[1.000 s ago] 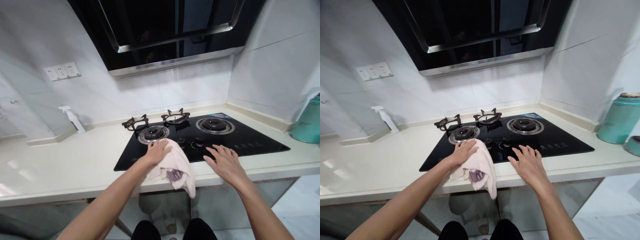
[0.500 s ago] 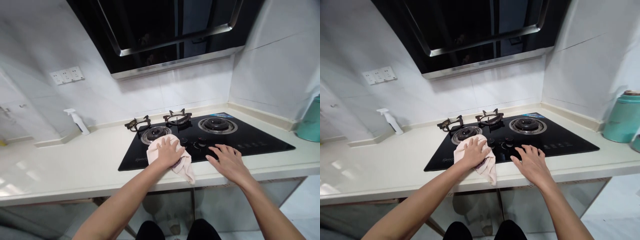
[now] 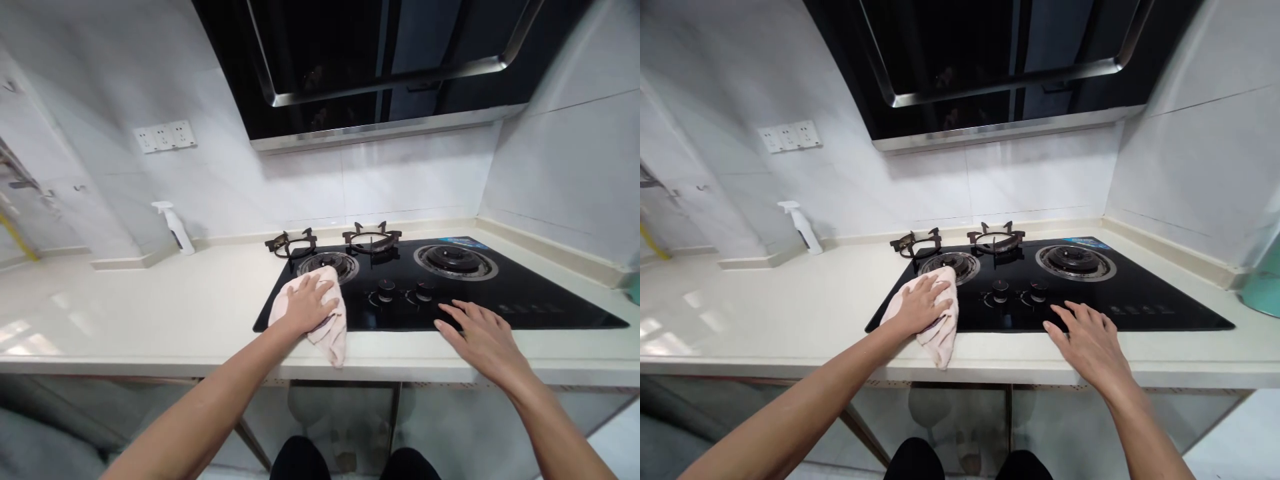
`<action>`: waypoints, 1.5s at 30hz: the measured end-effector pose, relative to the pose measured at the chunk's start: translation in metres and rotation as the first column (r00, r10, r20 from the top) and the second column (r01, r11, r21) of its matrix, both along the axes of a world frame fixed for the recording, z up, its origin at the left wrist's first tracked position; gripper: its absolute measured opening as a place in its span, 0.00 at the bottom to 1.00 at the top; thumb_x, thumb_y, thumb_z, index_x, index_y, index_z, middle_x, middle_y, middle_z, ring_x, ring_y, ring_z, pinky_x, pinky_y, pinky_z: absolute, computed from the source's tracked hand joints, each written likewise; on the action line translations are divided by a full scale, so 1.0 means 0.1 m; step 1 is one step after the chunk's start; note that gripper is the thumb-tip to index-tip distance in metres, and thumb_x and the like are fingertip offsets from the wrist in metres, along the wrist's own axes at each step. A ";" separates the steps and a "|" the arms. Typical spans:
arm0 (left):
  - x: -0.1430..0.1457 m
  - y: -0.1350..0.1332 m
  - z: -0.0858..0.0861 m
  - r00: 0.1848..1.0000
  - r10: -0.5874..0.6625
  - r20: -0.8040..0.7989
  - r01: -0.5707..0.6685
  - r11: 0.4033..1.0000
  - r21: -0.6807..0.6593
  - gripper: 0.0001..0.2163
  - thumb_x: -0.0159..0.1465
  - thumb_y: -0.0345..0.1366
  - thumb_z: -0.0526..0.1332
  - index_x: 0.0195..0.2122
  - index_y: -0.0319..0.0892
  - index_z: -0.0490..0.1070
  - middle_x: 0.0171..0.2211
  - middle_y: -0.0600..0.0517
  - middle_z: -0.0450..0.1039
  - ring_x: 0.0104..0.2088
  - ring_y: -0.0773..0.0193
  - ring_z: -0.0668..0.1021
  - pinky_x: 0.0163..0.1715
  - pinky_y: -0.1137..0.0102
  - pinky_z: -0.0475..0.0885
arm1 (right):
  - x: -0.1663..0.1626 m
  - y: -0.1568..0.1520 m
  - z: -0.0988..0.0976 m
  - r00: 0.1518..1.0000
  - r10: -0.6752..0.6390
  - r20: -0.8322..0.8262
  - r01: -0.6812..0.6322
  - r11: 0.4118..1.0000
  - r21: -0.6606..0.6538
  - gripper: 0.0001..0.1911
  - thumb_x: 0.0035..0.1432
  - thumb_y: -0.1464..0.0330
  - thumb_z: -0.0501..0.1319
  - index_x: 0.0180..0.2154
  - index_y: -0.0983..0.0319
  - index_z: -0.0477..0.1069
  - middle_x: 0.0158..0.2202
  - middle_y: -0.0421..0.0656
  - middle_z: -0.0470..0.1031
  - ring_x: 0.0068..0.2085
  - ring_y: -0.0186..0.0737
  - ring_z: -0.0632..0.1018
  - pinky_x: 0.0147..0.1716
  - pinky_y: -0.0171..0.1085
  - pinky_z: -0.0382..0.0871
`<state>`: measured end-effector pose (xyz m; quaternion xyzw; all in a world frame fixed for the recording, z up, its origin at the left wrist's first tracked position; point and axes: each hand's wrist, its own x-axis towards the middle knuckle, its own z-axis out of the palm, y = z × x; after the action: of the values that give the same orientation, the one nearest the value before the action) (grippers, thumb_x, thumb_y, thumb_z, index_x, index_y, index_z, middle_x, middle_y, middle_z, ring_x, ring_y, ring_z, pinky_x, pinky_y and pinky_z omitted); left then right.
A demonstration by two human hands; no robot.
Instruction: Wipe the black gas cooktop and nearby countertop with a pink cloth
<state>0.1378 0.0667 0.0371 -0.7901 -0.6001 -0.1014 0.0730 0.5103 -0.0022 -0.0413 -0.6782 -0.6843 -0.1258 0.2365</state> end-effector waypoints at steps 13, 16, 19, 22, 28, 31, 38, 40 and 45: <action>-0.71 0.17 0.10 0.982 0.185 -0.029 -0.187 0.981 -0.056 0.22 0.72 0.51 0.50 0.66 0.62 0.64 0.71 0.51 0.57 0.68 0.39 0.60 0.58 0.35 0.63 | 0.05 0.02 -0.16 0.997 0.003 0.071 -0.011 0.994 0.110 0.41 0.67 0.42 0.37 0.59 0.58 0.74 0.62 0.51 0.70 0.64 0.63 0.66 0.60 0.62 0.60; -0.60 0.59 0.09 0.974 0.225 -0.004 -0.225 0.973 -0.049 0.23 0.72 0.52 0.49 0.66 0.60 0.64 0.71 0.50 0.57 0.67 0.39 0.61 0.59 0.35 0.63 | 0.05 0.00 -0.11 0.998 0.016 0.061 -0.022 0.995 0.094 0.38 0.67 0.43 0.39 0.58 0.57 0.73 0.61 0.51 0.71 0.63 0.61 0.67 0.60 0.61 0.60; -0.57 0.96 0.08 0.969 0.244 0.021 -0.243 0.969 -0.042 0.24 0.72 0.52 0.48 0.67 0.60 0.64 0.71 0.49 0.57 0.66 0.39 0.61 0.60 0.35 0.62 | 0.06 0.00 -0.07 0.999 0.024 0.034 -0.027 0.996 0.083 0.36 0.68 0.42 0.41 0.57 0.54 0.73 0.60 0.49 0.72 0.62 0.59 0.68 0.59 0.61 0.61; -0.59 1.18 0.07 0.970 0.242 0.025 -0.240 0.970 -0.043 0.23 0.72 0.53 0.48 0.66 0.61 0.64 0.71 0.50 0.57 0.66 0.41 0.62 0.60 0.36 0.61 | 0.08 0.02 -0.06 1.000 0.019 0.014 -0.020 0.998 0.067 0.34 0.67 0.42 0.42 0.56 0.52 0.74 0.59 0.47 0.71 0.61 0.58 0.70 0.59 0.61 0.61; -0.59 1.10 0.06 0.965 0.258 0.041 -0.256 0.966 -0.039 0.24 0.72 0.55 0.48 0.67 0.63 0.62 0.71 0.50 0.57 0.66 0.43 0.62 0.60 0.38 0.62 | 0.07 0.06 -0.07 1.000 0.003 -0.025 -0.003 1.000 0.011 0.34 0.66 0.42 0.43 0.57 0.52 0.74 0.62 0.48 0.70 0.61 0.58 0.69 0.61 0.62 0.58; -0.57 0.80 0.07 0.971 0.236 0.040 -0.235 0.972 -0.034 0.24 0.71 0.55 0.50 0.66 0.62 0.64 0.70 0.49 0.58 0.66 0.42 0.62 0.60 0.38 0.63 | 0.06 0.05 -0.08 1.000 0.004 -0.030 -0.003 1.000 0.028 0.36 0.66 0.42 0.42 0.57 0.53 0.73 0.61 0.48 0.70 0.62 0.58 0.68 0.60 0.61 0.59; -0.91 -0.33 -0.01 0.998 0.058 0.001 -0.058 0.998 0.039 0.21 0.72 0.49 0.54 0.65 0.59 0.66 0.70 0.49 0.60 0.67 0.46 0.62 0.59 0.44 0.68 | 0.10 0.04 -0.12 0.999 0.043 -0.032 -0.041 0.997 0.060 0.38 0.63 0.42 0.42 0.59 0.54 0.72 0.62 0.51 0.70 0.61 0.62 0.69 0.58 0.62 0.60; -1.07 -0.63 -0.05 1.000 0.014 0.006 -0.015 0.998 0.057 0.22 0.72 0.48 0.55 0.66 0.57 0.66 0.70 0.48 0.60 0.67 0.46 0.62 0.61 0.45 0.67 | 0.10 0.04 -0.13 0.999 0.041 -0.029 -0.039 0.997 0.066 0.37 0.63 0.43 0.42 0.59 0.54 0.73 0.62 0.52 0.70 0.61 0.62 0.70 0.58 0.61 0.60; -1.37 -0.91 -0.05 0.998 0.062 -0.002 -0.061 0.998 0.018 0.23 0.72 0.48 0.55 0.68 0.57 0.64 0.70 0.49 0.60 0.68 0.44 0.63 0.62 0.46 0.66 | 0.11 0.06 -0.16 1.000 0.026 0.017 -0.027 0.998 0.058 0.36 0.64 0.46 0.42 0.60 0.54 0.73 0.64 0.52 0.69 0.61 0.61 0.69 0.59 0.57 0.58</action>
<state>0.0013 -0.0240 0.0317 -0.7707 -0.6231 -0.1035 0.0841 0.5214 0.0036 -0.0573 -0.6609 -0.6912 -0.1479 0.2521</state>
